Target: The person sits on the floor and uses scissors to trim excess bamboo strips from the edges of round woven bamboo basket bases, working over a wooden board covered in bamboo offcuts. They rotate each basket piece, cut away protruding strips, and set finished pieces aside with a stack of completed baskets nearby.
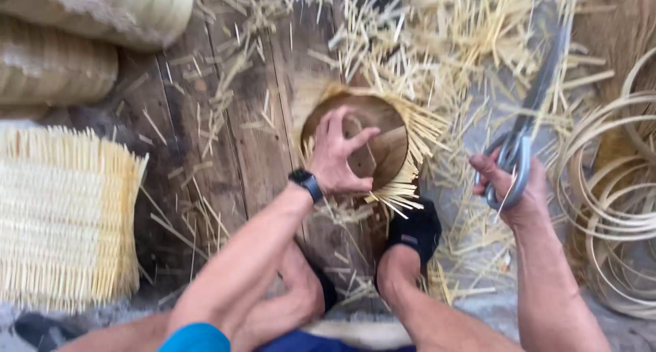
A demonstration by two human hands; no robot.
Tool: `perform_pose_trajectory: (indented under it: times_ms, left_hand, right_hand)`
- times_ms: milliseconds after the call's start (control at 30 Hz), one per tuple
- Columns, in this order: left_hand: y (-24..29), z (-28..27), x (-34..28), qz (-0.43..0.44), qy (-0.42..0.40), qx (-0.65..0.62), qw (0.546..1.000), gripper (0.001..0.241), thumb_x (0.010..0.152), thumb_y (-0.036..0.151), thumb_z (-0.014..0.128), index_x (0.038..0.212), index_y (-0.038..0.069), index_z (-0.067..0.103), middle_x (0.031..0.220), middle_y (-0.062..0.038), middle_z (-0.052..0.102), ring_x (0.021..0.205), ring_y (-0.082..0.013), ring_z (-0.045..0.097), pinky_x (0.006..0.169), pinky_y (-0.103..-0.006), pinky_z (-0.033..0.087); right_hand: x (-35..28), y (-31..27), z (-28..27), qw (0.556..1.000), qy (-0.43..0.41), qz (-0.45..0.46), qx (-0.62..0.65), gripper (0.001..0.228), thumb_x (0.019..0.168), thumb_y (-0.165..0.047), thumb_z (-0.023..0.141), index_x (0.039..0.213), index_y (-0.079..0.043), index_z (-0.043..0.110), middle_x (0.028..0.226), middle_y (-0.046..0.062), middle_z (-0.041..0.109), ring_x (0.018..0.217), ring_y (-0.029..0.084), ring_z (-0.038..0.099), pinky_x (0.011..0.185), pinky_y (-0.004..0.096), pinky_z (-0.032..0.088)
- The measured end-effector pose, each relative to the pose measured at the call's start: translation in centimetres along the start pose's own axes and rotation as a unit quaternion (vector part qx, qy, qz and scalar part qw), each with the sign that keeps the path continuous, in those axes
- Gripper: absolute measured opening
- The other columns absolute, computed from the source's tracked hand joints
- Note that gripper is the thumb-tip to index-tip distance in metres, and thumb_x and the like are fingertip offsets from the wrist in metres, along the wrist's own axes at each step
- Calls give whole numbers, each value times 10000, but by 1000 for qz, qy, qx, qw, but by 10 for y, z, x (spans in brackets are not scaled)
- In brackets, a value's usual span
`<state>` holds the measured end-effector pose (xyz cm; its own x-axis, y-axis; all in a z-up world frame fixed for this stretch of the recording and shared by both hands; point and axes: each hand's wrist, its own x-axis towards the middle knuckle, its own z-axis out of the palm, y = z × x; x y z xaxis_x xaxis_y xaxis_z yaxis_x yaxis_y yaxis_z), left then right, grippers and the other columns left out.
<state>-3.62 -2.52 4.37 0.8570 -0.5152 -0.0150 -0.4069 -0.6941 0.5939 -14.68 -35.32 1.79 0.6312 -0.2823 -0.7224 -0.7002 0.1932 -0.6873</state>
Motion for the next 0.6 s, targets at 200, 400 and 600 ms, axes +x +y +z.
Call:
perform_pose_trajectory:
  times_ms: [200, 400, 600]
  left_hand:
    - [6, 18, 1, 40, -19, -24, 999, 826, 473, 395, 889, 1260, 271, 669, 1457, -211, 345, 1365, -452, 354, 1144, -616, 375]
    - [24, -15, 10, 0, -151, 81, 985, 1041, 423, 379, 910, 1384, 323, 514, 1563, -269, 213, 1452, -495, 220, 1192, -624, 217]
    - [17, 32, -17, -69, 0, 59, 996, 1068, 817, 349, 801, 1641, 347, 121, 1623, -311, 169, 1508, -481, 277, 1248, -676, 104]
  right_hand:
    - [-96, -88, 50, 940, -61, -276, 190, 384, 905, -284, 840, 1061, -82, 553, 913, 21, 608, 790, 105, 636, 709, 301, 631]
    - [-73, -40, 84, 883, -178, -77, 428, 446, 930, -436, 751, 918, -12, 615, 657, 47, 586, 530, 132, 599, 468, 277, 556]
    - [-60, -56, 89, 986, -96, 108, -79, 376, 827, -342, 789, 831, -6, 619, 606, 47, 588, 442, 131, 551, 366, 262, 474]
